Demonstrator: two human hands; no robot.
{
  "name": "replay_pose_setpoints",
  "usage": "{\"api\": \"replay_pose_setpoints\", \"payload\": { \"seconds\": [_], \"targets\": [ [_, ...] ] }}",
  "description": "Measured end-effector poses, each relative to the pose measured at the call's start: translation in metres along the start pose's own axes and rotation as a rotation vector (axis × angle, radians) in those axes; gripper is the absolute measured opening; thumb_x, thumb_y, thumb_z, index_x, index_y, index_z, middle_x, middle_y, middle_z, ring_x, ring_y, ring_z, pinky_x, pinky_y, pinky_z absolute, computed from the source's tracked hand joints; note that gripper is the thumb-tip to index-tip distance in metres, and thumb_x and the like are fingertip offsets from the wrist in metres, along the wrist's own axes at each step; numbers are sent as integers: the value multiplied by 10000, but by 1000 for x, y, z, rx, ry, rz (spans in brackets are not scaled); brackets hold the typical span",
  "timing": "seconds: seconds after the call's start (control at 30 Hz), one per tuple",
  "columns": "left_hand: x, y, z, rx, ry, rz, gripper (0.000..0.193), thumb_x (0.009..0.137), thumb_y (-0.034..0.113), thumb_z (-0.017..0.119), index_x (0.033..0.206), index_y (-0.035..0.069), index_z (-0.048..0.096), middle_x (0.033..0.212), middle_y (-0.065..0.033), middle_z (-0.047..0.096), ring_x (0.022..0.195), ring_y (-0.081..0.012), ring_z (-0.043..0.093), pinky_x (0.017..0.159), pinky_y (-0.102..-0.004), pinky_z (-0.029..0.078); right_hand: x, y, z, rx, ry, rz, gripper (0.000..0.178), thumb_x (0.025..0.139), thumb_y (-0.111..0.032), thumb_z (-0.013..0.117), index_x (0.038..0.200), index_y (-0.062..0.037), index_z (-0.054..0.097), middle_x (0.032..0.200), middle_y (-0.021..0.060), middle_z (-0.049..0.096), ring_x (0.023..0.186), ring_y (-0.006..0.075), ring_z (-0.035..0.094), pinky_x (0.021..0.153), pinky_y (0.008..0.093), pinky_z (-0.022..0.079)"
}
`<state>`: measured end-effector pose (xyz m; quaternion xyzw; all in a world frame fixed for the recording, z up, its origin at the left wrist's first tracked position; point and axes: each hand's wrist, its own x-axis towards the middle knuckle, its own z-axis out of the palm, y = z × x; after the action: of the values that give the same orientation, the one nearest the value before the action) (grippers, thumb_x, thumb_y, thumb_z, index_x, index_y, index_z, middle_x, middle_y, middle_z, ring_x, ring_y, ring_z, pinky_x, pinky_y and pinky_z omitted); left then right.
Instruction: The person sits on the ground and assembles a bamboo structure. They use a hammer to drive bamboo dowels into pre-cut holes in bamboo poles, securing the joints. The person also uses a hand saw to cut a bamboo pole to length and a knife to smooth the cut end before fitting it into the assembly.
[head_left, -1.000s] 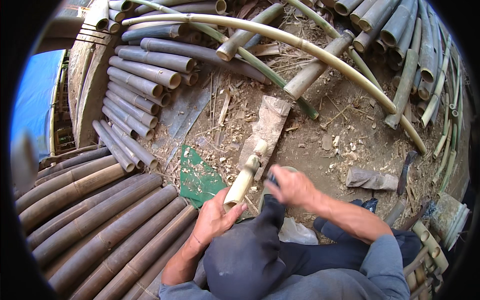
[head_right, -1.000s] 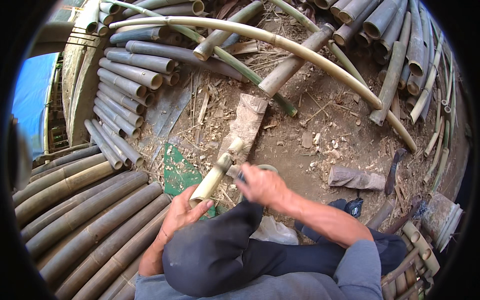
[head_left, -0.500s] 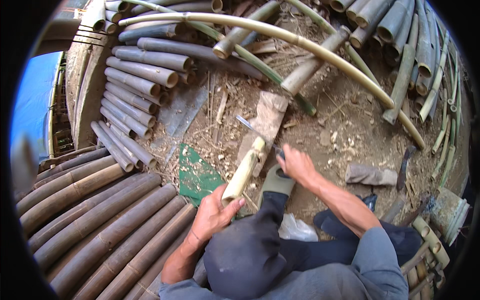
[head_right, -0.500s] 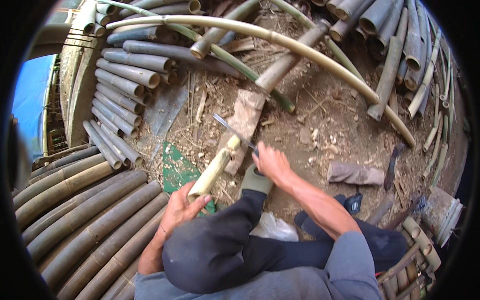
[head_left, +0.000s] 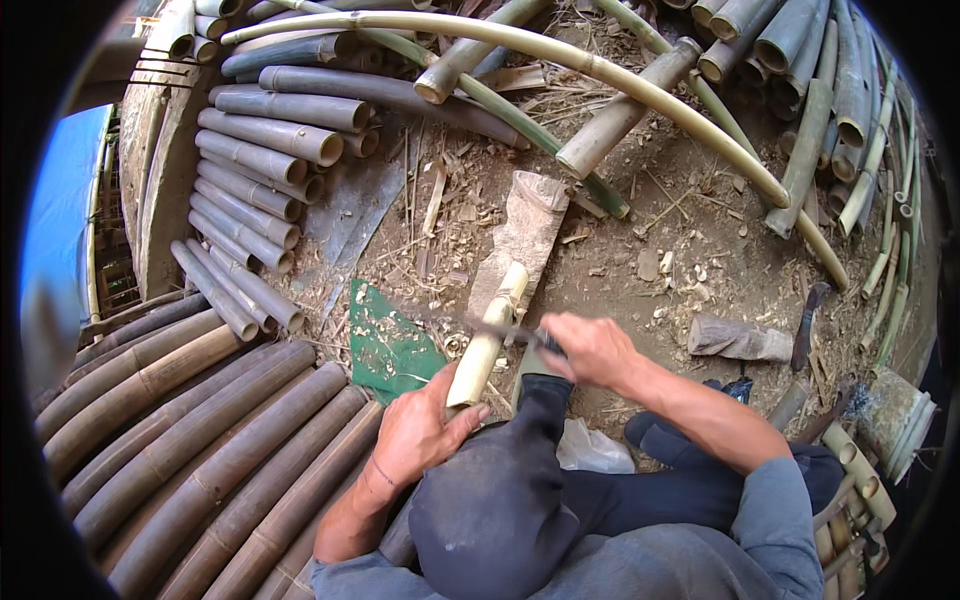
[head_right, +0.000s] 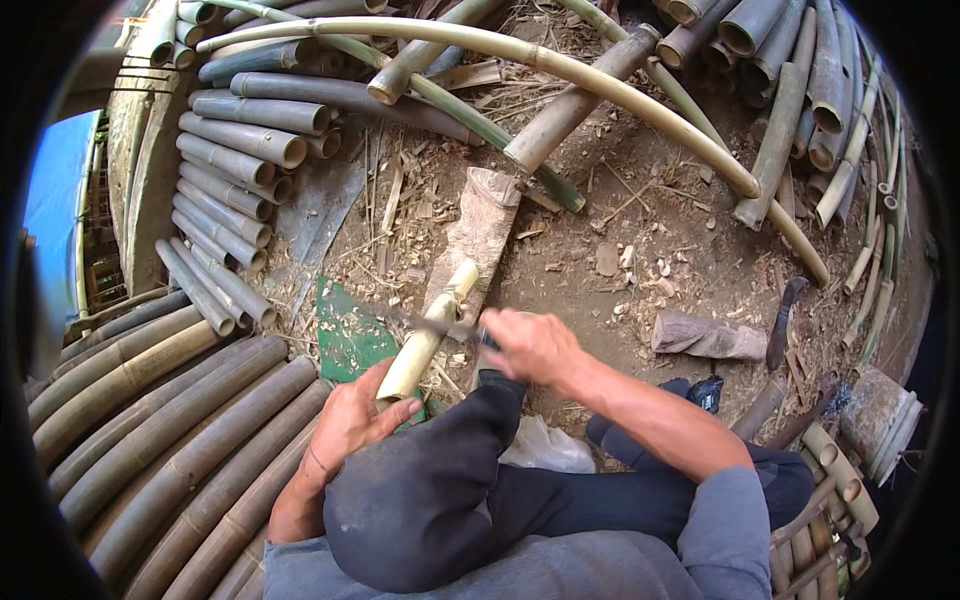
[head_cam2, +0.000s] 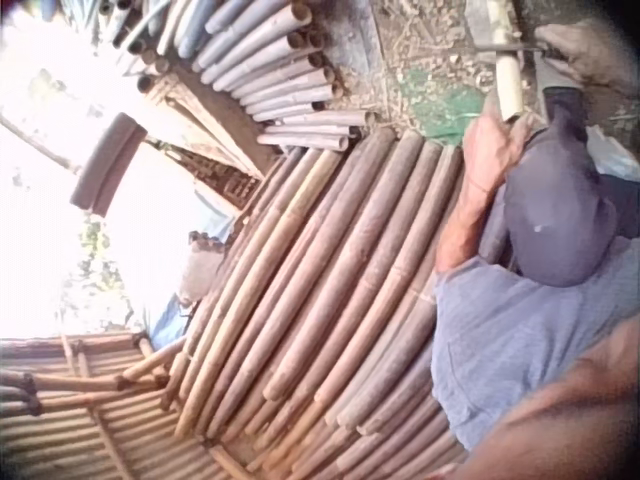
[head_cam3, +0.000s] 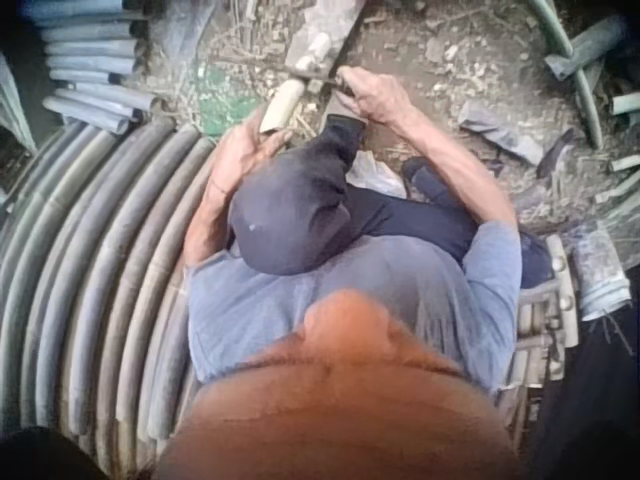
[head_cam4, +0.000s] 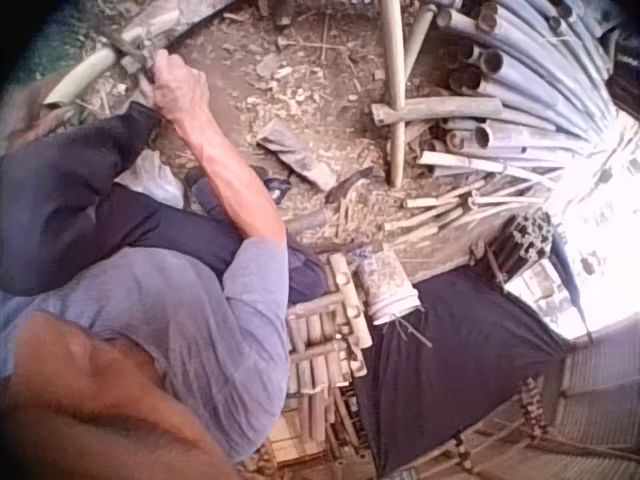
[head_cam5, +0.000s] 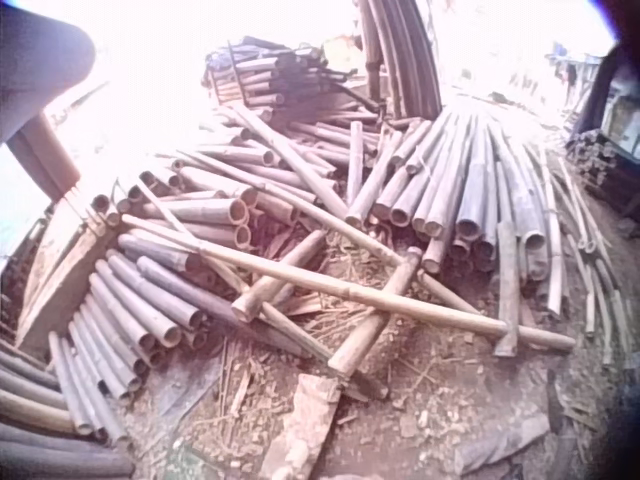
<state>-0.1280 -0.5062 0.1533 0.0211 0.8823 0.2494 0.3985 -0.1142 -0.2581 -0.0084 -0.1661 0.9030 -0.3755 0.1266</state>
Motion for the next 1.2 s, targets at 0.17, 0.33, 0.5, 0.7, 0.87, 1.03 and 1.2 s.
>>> {"api": "replay_pose_setpoints", "payload": {
  "seconds": [0.17,0.33,0.5,0.7,0.87,1.03,1.2],
  "targets": [
    [-6,-13,4,-150,32,3,491,866,353,722,1202,5,633,830,-207,705,744,-367,693,692,-424,539,12,38,-4,0,-171,382,346,939,-313,645,1061,-26,496,885,209,665,796,419,676,710,496,549],
    [0,-45,14,-896,-220,-295,507,869,239,688,1287,-20,563,790,-79,616,627,-137,567,576,-282,471,-12,17,-1,175,98,365,420,948,-345,634,1189,-22,515,1012,233,664,894,414,679,746,501,544],
    [6,-16,14,-1096,-173,-252,591,890,220,678,1330,-64,404,735,-43,555,543,-107,509,484,-257,413,-15,-17,2,204,35,253,428,952,-335,635,1212,-14,524,1023,213,670,849,396,690,696,470,561],
    [6,-4,17,-962,-141,-272,485,870,120,685,1251,-60,444,681,-15,541,490,-79,471,428,-244,368,-11,-53,3,141,75,-205,363,883,-327,690,1074,-49,555,894,155,640,723,322,690,585,430,578],
    [12,4,17,-874,-129,-279,361,867,105,668,1154,-43,506,634,-5,531,473,-78,473,425,-248,368,7,-11,21,45,119,61,345,883,-328,699,1002,-48,539,808,154,638,654,351,680,531,438,560],
    [8,-5,20,-845,-142,-284,309,859,92,653,1114,-36,535,633,-13,542,461,-85,483,420,-259,376,-3,-34,20,149,112,-86,344,875,-332,690,981,-42,539,811,182,655,678,379,676,555,429,561],
    [15,2,12,-849,-119,-268,303,853,73,632,1116,-41,534,631,-17,546,458,-93,489,423,-263,386,10,-28,8,152,-30,117,354,897,-365,664,999,-50,538,853,188,674,724,390,686,604,463,567]
  ]
}}
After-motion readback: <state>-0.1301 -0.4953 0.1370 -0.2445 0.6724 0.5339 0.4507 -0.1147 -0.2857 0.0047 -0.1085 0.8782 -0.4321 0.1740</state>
